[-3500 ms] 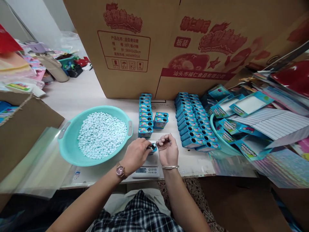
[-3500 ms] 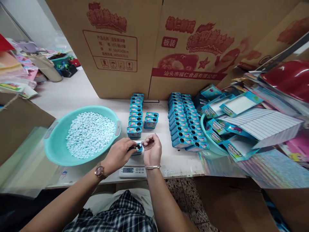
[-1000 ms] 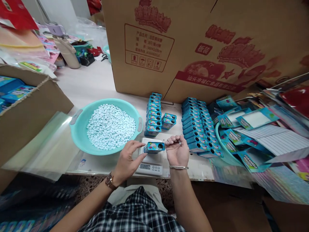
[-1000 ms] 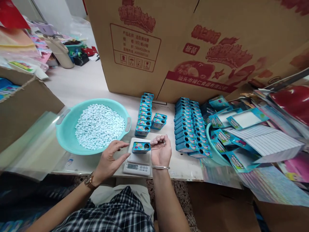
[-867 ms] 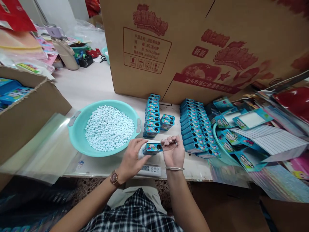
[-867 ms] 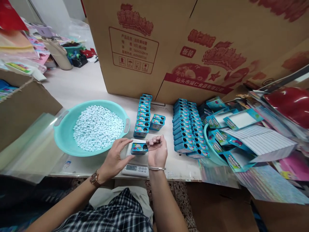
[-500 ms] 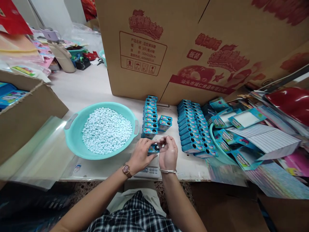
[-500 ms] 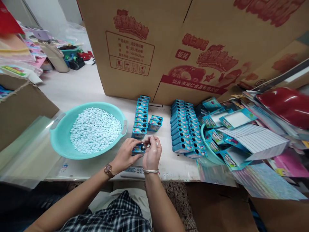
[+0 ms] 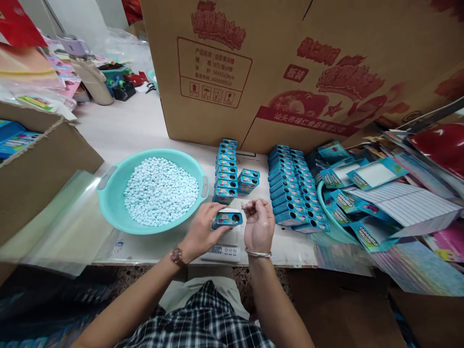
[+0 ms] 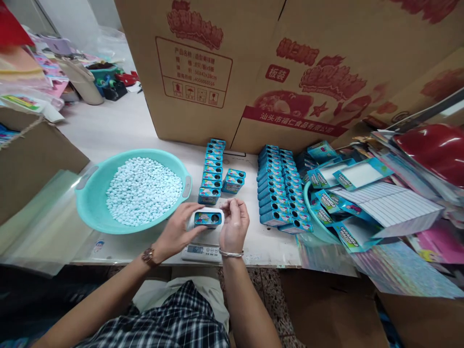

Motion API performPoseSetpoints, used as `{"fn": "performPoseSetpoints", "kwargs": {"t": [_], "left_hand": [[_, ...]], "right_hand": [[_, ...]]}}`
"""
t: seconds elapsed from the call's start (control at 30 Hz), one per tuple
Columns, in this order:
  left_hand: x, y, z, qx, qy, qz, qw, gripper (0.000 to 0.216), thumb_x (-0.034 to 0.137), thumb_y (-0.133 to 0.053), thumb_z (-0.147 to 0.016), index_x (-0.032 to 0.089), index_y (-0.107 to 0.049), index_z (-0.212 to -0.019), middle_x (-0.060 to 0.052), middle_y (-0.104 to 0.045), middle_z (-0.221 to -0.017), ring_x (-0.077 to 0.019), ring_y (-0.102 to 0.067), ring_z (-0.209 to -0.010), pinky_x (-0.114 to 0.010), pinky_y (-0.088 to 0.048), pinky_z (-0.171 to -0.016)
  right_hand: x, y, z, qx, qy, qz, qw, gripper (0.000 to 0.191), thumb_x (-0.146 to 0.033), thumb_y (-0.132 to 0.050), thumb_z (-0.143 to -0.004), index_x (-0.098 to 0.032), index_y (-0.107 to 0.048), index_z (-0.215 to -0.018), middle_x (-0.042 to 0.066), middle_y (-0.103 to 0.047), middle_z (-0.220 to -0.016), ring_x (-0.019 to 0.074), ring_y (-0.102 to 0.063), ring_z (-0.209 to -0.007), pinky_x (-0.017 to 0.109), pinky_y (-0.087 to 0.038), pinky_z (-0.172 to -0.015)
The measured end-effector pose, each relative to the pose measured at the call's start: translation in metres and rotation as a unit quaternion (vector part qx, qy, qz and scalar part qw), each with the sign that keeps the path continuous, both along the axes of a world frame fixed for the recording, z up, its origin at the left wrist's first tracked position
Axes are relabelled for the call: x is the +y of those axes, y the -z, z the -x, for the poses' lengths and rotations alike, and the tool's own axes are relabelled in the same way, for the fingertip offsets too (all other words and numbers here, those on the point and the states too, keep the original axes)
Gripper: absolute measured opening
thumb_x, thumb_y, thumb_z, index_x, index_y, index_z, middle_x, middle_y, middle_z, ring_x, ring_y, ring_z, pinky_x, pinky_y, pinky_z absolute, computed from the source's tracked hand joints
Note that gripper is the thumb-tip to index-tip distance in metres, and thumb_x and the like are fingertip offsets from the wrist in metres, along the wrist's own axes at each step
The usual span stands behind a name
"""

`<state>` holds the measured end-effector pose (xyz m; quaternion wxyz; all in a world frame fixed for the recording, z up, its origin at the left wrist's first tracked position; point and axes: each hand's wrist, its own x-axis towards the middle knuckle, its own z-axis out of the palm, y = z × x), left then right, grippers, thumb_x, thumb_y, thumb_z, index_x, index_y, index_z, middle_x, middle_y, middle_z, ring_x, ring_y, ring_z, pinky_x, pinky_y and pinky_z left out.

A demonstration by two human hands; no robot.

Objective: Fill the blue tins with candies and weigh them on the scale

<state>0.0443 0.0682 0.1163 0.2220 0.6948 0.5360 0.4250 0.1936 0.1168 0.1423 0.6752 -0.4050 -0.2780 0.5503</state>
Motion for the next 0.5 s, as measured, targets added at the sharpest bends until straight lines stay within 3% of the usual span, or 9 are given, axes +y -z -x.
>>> {"fn": "performPoseSetpoints", "kwargs": {"t": [0.17,0.23,0.27,0.33,0.43,0.5], "left_hand": [[-0.043,-0.020,0.055,-0.089,-0.206,-0.059,0.973,0.035,0.023,-0.068,-0.084,0.022,-0.061,-0.118,-0.006,-0.063,-0.114,-0.0207,-0.060,-0.108,-0.037,-0.050,-0.095],[-0.060,-0.019,0.071,-0.135,-0.273,-0.054,0.951,0.032,0.024,-0.069,-0.083,0.021,-0.064,-0.114,-0.006,-0.064,-0.109,-0.0194,-0.063,-0.102,-0.034,-0.052,-0.092],[-0.067,-0.016,0.076,-0.153,-0.295,-0.045,0.942,0.032,0.024,-0.070,-0.082,0.020,-0.064,-0.114,-0.006,-0.065,-0.108,-0.0188,-0.063,-0.099,-0.034,-0.052,-0.092],[-0.082,-0.007,0.081,-0.175,-0.320,-0.022,0.931,0.034,0.026,-0.071,-0.081,0.019,-0.065,-0.113,-0.006,-0.066,-0.105,-0.0177,-0.065,-0.095,-0.034,-0.051,-0.093],[-0.103,0.009,0.082,-0.189,-0.332,0.014,0.924,0.035,0.028,-0.072,-0.080,0.019,-0.065,-0.113,-0.006,-0.067,-0.104,-0.0170,-0.065,-0.093,-0.032,-0.051,-0.093],[-0.115,0.018,0.083,-0.190,-0.339,0.034,0.921,0.035,0.029,-0.072,-0.080,0.019,-0.065,-0.113,-0.005,-0.068,-0.103,-0.0168,-0.066,-0.092,-0.031,-0.051,-0.092]], "right_hand": [[0.027,-0.030,-0.006,-0.093,-0.085,-0.093,0.988,0.015,-0.033,-0.060,-0.087,-0.020,-0.057,-0.079,-0.006,-0.051,-0.063,0.0094,-0.050,-0.058,0.027,-0.047,-0.066],[0.044,-0.040,0.013,-0.200,-0.174,-0.150,0.952,0.018,-0.034,-0.055,-0.090,-0.020,-0.057,-0.080,-0.006,-0.051,-0.063,0.0100,-0.051,-0.058,0.025,-0.045,-0.063],[0.052,-0.042,0.028,-0.270,-0.232,-0.179,0.917,0.020,-0.036,-0.053,-0.092,-0.019,-0.057,-0.082,-0.005,-0.052,-0.065,0.0107,-0.052,-0.060,0.025,-0.044,-0.063],[0.067,-0.040,0.065,-0.416,-0.354,-0.243,0.802,0.024,-0.038,-0.047,-0.095,-0.019,-0.059,-0.086,-0.002,-0.059,-0.073,0.0130,-0.056,-0.069,0.026,-0.044,-0.067],[0.081,-0.019,0.122,-0.625,-0.466,-0.309,0.545,0.025,-0.040,-0.051,-0.093,-0.019,-0.060,-0.105,0.006,-0.066,-0.099,0.0216,-0.061,-0.089,0.034,-0.046,-0.077],[0.083,0.001,0.152,-0.698,-0.488,-0.325,0.412,0.041,-0.048,-0.054,-0.091,-0.020,-0.055,-0.119,0.014,-0.062,-0.118,0.0304,-0.059,-0.104,0.041,-0.047,-0.081]]}}
